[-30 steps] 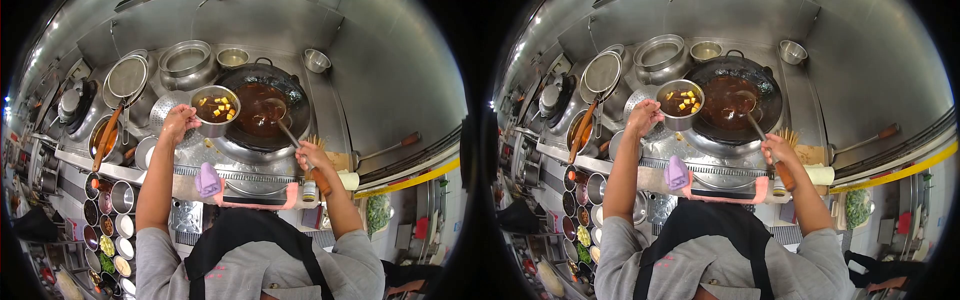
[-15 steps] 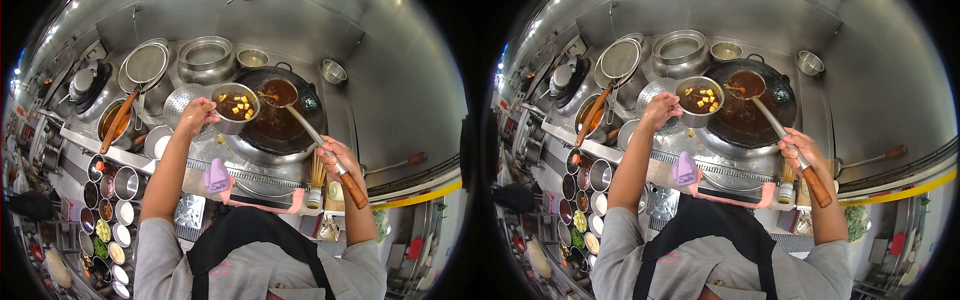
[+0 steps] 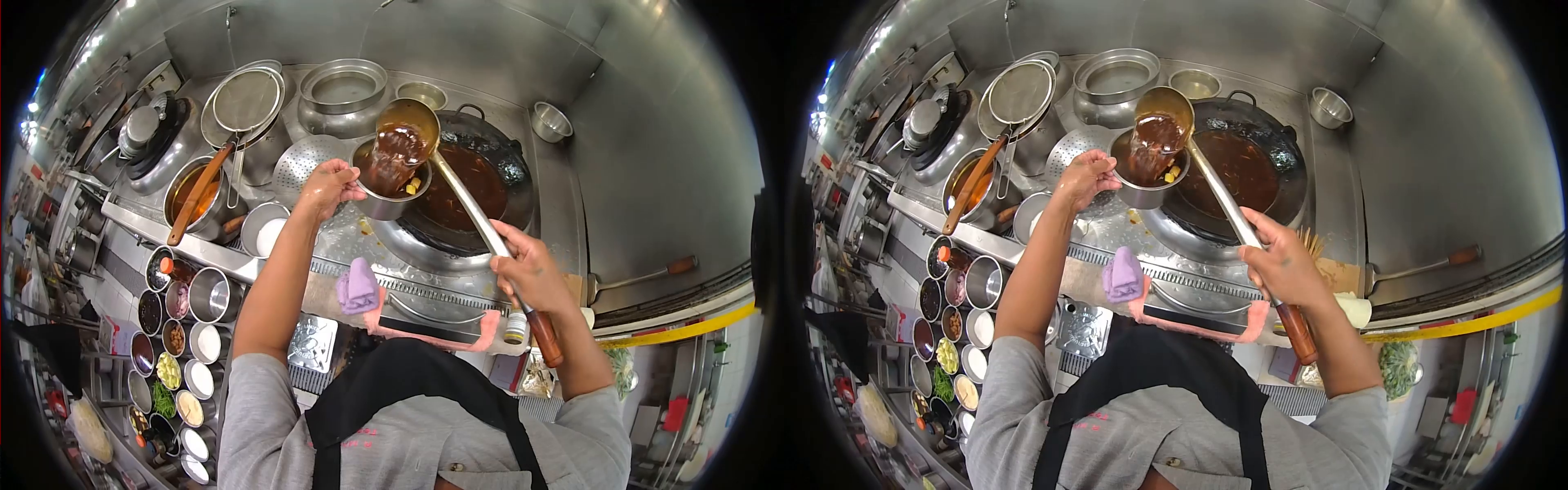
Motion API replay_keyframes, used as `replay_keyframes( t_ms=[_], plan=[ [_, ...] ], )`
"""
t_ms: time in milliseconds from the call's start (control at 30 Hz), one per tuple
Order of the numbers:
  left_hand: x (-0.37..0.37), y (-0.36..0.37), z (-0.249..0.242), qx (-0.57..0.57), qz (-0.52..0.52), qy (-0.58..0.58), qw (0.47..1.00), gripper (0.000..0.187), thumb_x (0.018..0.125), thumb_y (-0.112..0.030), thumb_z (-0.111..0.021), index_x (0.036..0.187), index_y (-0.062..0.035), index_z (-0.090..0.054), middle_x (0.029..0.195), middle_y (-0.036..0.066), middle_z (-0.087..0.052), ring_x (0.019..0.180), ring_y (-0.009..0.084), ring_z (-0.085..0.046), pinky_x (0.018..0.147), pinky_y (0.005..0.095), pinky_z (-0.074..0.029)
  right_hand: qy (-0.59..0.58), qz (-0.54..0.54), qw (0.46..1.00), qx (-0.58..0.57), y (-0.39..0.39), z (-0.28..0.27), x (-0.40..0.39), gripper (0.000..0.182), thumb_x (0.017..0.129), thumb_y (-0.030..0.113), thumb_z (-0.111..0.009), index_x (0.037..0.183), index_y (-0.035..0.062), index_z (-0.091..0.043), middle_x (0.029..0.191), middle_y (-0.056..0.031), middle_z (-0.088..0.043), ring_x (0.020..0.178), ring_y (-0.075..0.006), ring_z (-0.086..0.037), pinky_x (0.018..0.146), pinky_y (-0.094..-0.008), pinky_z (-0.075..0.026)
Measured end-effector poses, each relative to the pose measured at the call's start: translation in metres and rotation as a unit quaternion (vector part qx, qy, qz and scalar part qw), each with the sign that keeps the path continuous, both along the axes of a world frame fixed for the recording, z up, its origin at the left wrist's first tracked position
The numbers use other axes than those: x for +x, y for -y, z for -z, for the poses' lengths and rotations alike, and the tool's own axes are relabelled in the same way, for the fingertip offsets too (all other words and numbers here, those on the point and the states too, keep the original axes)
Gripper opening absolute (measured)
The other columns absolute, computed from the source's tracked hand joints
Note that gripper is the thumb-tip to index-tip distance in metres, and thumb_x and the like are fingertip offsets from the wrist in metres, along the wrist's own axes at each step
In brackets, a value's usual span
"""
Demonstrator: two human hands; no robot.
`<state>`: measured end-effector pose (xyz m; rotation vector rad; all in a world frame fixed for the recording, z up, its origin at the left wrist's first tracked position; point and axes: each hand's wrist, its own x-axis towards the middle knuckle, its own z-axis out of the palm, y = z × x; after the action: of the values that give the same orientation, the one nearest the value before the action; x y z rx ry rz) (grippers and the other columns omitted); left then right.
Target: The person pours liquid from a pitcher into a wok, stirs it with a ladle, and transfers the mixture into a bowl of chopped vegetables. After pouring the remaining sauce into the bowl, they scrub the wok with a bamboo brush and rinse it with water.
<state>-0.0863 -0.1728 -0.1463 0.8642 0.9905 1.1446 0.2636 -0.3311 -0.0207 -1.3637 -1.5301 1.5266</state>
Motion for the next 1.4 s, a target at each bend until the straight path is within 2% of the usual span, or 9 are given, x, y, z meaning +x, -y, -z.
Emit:
replay_keyframes(
  t_ms=[100,167,233,400,667,767,900,1033,1400],
  plan=[
    [-0.001,0.0,0.0,-0.004,0.001,-0.003,1.0,0.013,0.092,-0.009,-0.063,0.084,-0.0064,-0.054,0.074,0.005,-0.057,0.06,0.0162,-0.061,0.061,0.0298,-0.061,0.074,-0.03,0.986,0.143,0.002,0.02,0.007,0.061,0.091,0.003,-0.057,0.148,0.0002,-0.035,0.08,-0.0027,-0.058,0.051,-0.0045,-0.049,0.042,-0.0218,-0.041],
    [-0.001,0.001,-0.001,-0.002,0.003,-0.01,1.0,0.013,0.092,-0.009,-0.063,0.084,-0.0064,-0.054,0.074,0.004,-0.056,0.061,0.0157,-0.061,0.061,0.0297,-0.061,0.052,-0.027,0.989,0.136,0.002,0.023,0.012,0.061,0.091,0.003,-0.057,0.148,0.0013,-0.036,0.08,-0.0027,-0.058,0.051,-0.0043,-0.05,0.042,-0.0214,-0.042],
    [-0.001,0.002,-0.001,-0.001,0.003,-0.015,1.0,0.012,0.092,-0.009,-0.063,0.085,-0.0063,-0.054,0.075,0.004,-0.055,0.062,0.015,-0.06,0.061,0.0297,-0.061,-0.028,0.011,0.999,0.017,0.004,0.005,0.008,0.06,0.09,0.003,-0.057,0.147,0.0025,-0.037,0.08,-0.003,-0.059,0.051,-0.0045,-0.051,0.04,-0.0214,-0.042],
    [-0.001,0.001,0.006,0.004,-0.001,-0.027,1.0,0.012,0.092,-0.009,-0.063,0.085,-0.0061,-0.053,0.076,0.004,-0.054,0.064,0.0135,-0.058,0.061,0.0299,-0.06,-0.18,0.088,0.979,-0.048,-0.026,0.028,0.048,0.062,0.089,0.002,-0.058,0.146,-0.0007,-0.035,0.076,-0.004,-0.056,0.046,-0.0068,-0.05,0.035,-0.0233,-0.043],
    [0.002,0.001,0.006,0.005,-0.012,-0.025,1.0,0.012,0.091,-0.007,-0.062,0.085,-0.0036,-0.052,0.074,0.006,-0.055,0.058,0.0167,-0.06,0.058,0.0297,-0.06,0.064,0.192,0.978,0.04,-0.066,0.134,0.112,0.064,0.087,0.005,-0.057,0.146,-0.0057,-0.034,0.065,-0.0057,-0.056,0.043,-0.0133,-0.052,0.037,-0.03,-0.043],
    [0.002,-0.001,0.008,0.015,-0.01,-0.023,1.0,0.012,0.091,-0.007,-0.062,0.085,-0.0034,-0.052,0.073,0.006,-0.055,0.057,0.0171,-0.06,0.057,0.0297,-0.06,0.266,0.178,0.935,0.151,-0.076,0.174,0.122,0.064,0.086,0.007,-0.057,0.145,-0.0066,-0.036,0.058,-0.0055,-0.054,0.042,-0.0135,-0.051,0.038,-0.0313,-0.043],
    [0.003,0.0,0.004,0.014,-0.007,-0.019,1.0,0.012,0.092,-0.007,-0.061,0.086,-0.003,-0.052,0.072,0.006,-0.055,0.057,0.0169,-0.061,0.056,0.0296,-0.06,0.011,0.182,0.982,-0.047,-0.075,0.164,0.102,0.063,0.087,0.002,-0.057,0.145,-0.0025,-0.033,0.07,-0.008,-0.056,0.048,-0.0122,-0.051,0.038,-0.0267,-0.042],
    [0.005,0.002,0.001,0.01,-0.012,-0.026,1.0,0.011,0.092,-0.007,-0.061,0.087,-0.0023,-0.052,0.073,0.006,-0.055,0.058,0.0167,-0.06,0.057,0.0292,-0.06,-0.266,0.222,0.921,-0.179,-0.069,0.14,0.102,0.054,0.092,0.003,-0.06,0.138,-0.002,-0.034,0.075,-0.0108,-0.058,0.051,-0.0102,-0.05,0.037,-0.0256,-0.038],
    [0.002,0.002,0.005,0.009,-0.011,-0.024,1.0,0.01,0.092,-0.006,-0.061,0.09,-0.0019,-0.052,0.076,0.006,-0.055,0.06,0.0164,-0.059,0.057,0.0297,-0.06,-0.317,0.098,0.937,-0.114,-0.026,0.009,0.067,0.053,0.093,0.004,-0.055,0.14,-0.0039,-0.034,0.079,-0.0121,-0.056,0.049,-0.01,-0.049,0.034,-0.0244,-0.042]
  ],
)
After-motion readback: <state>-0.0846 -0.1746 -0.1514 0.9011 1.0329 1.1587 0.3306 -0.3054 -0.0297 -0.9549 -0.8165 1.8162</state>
